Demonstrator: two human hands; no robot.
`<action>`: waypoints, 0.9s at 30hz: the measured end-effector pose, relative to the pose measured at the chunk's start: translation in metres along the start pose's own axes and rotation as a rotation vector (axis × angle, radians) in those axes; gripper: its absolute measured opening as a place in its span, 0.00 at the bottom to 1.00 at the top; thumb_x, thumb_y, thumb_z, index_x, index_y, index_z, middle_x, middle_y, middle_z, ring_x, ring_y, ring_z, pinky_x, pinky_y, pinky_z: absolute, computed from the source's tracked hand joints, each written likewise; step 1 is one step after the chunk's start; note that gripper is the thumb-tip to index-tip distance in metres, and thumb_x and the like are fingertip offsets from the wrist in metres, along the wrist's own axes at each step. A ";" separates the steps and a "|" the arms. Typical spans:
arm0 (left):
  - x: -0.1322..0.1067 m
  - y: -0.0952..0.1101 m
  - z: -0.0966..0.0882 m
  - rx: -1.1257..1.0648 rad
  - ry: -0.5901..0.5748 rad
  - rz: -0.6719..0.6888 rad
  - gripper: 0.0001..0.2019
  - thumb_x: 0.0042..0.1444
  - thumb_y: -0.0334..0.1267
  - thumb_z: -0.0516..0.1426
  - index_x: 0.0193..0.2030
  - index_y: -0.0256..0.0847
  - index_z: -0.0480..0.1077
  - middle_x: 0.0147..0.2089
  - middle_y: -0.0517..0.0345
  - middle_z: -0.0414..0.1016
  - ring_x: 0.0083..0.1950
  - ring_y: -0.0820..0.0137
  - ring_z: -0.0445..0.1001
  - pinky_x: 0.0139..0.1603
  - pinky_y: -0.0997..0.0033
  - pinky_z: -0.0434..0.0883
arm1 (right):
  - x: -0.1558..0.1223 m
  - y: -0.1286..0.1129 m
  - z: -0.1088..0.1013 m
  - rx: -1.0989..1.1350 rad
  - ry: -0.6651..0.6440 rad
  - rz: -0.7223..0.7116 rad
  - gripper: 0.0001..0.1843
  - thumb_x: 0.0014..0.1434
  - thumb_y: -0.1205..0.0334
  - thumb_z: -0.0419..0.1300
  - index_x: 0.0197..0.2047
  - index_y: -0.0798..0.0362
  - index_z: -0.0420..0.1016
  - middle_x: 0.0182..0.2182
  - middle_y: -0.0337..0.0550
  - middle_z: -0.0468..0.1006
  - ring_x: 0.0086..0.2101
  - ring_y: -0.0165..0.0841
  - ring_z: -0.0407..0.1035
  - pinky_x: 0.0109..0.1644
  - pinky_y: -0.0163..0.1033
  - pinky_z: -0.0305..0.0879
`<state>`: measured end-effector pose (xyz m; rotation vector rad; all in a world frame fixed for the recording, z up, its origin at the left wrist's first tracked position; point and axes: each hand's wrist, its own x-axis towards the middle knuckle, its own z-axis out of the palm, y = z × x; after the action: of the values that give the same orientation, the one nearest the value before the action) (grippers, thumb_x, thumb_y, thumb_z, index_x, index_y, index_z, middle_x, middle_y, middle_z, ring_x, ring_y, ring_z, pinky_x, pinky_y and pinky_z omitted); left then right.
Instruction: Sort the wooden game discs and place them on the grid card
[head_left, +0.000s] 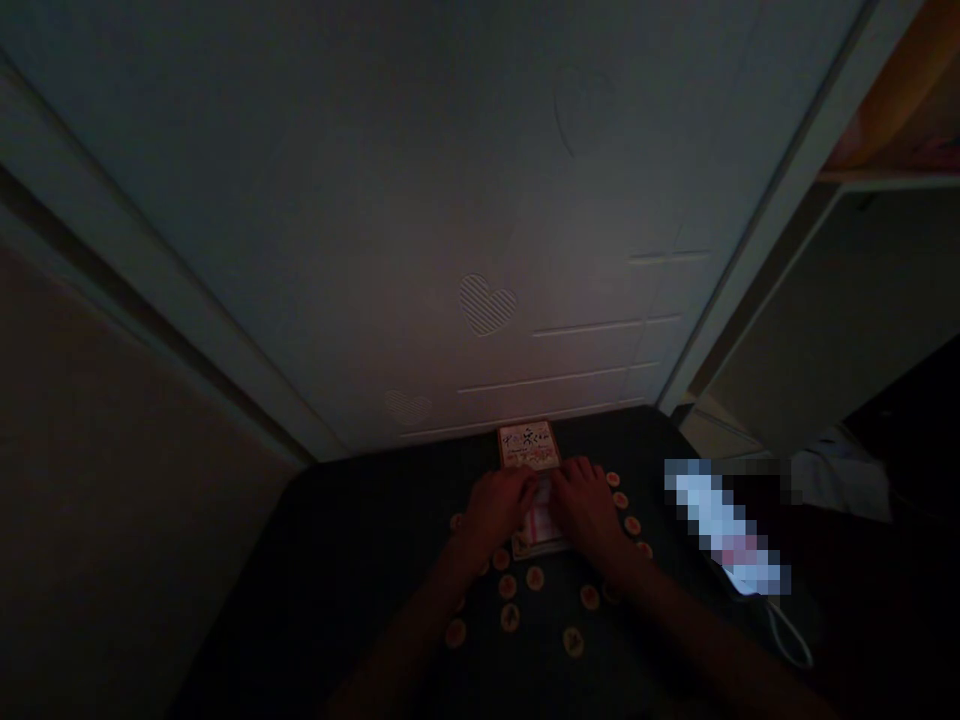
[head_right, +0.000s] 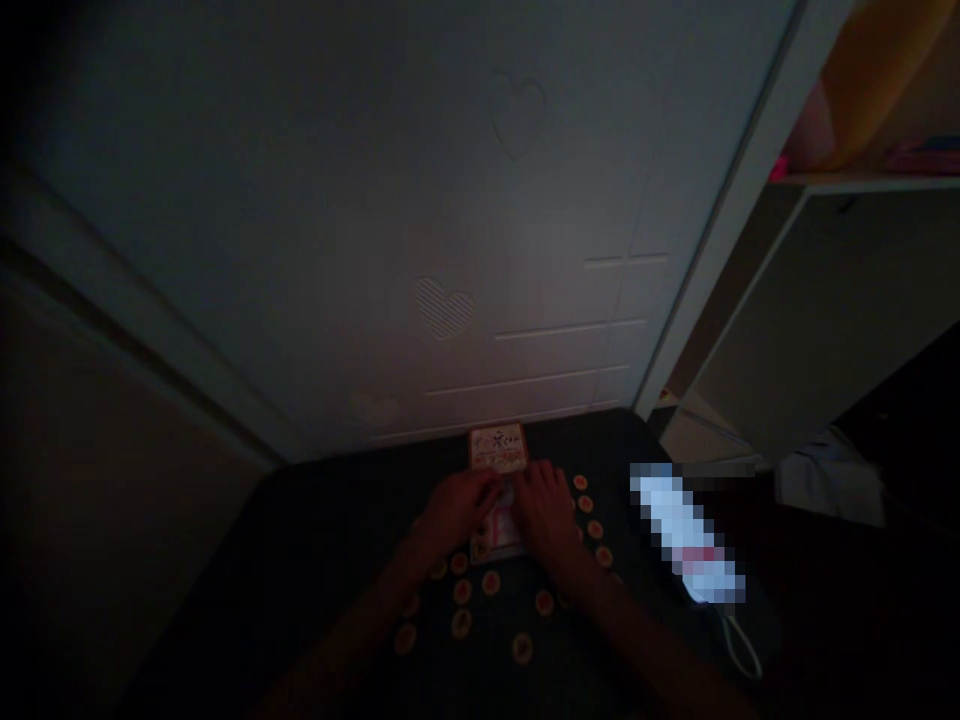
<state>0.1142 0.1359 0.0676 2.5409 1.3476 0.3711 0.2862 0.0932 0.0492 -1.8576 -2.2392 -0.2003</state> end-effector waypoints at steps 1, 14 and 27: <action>0.000 0.000 0.000 0.002 -0.005 0.000 0.10 0.68 0.38 0.52 0.48 0.44 0.74 0.45 0.55 0.81 0.44 0.65 0.78 0.46 0.68 0.71 | 0.000 0.000 0.001 0.000 -0.001 0.004 0.07 0.63 0.68 0.60 0.44 0.53 0.76 0.44 0.52 0.76 0.45 0.46 0.63 0.47 0.48 0.55; -0.004 0.002 0.013 0.052 0.038 0.057 0.12 0.63 0.33 0.56 0.52 0.43 0.72 0.51 0.53 0.79 0.51 0.63 0.77 0.52 0.63 0.71 | -0.007 0.018 0.010 0.055 0.007 0.027 0.06 0.65 0.66 0.58 0.45 0.51 0.75 0.42 0.47 0.77 0.44 0.40 0.68 0.47 0.42 0.58; 0.005 0.002 0.023 0.051 0.105 0.127 0.10 0.60 0.35 0.61 0.48 0.43 0.74 0.50 0.53 0.78 0.54 0.60 0.74 0.56 0.59 0.68 | -0.030 0.034 0.002 0.219 0.125 -0.008 0.11 0.66 0.60 0.58 0.51 0.49 0.75 0.43 0.47 0.78 0.45 0.42 0.70 0.50 0.45 0.62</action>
<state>0.1262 0.1366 0.0473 2.6919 1.2490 0.5071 0.3245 0.0714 0.0387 -1.6756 -2.0925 -0.0670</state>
